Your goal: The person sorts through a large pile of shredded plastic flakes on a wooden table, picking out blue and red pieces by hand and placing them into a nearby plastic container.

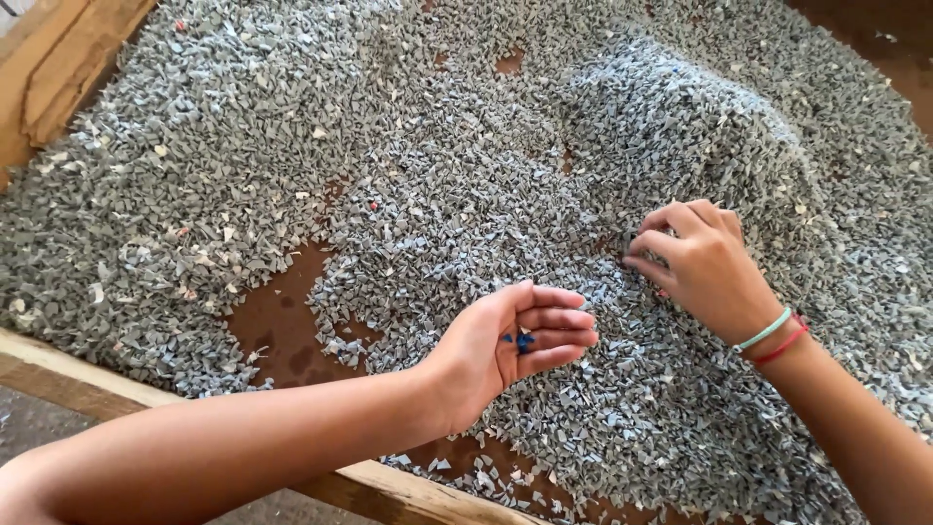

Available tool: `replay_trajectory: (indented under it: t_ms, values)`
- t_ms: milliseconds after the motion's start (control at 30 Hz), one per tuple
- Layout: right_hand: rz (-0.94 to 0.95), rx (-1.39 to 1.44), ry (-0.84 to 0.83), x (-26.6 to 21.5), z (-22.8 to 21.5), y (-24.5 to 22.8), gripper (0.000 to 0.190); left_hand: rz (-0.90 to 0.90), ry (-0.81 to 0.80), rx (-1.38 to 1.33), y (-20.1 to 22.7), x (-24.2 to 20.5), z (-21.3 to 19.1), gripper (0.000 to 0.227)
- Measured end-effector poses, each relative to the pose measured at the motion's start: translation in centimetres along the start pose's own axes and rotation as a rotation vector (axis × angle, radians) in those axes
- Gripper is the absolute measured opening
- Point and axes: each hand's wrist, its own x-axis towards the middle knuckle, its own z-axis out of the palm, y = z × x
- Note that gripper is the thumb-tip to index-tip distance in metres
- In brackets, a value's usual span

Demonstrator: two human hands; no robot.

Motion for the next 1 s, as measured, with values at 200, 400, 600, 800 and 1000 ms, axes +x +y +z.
replay_trajectory:
  t_ms: [200,400,600,800,1000]
  values:
    - [-0.054,0.029,-0.001,0.8,0.2,-0.1,0.018,-0.008,0.014,0.014,0.3,-0.5,0.4,0.046]
    - [-0.078,-0.02,-0.003,0.2,0.8,0.2,0.017,-0.011,0.016,0.011,0.5,-0.5,0.3,0.044]
    - [-0.137,-0.092,-0.058,0.0,1.3,1.1,0.023,-0.009,0.022,0.041,0.5,-0.4,0.4,0.042]
    - [-0.018,0.369,0.028,0.7,-2.4,-2.1,0.013,-0.026,0.057,0.019,0.0,0.5,0.0,0.048]
    - [-0.291,0.531,0.056,1.6,-6.1,-8.7,0.013,-0.054,0.041,-0.043,-1.7,1.8,-1.4,0.045]
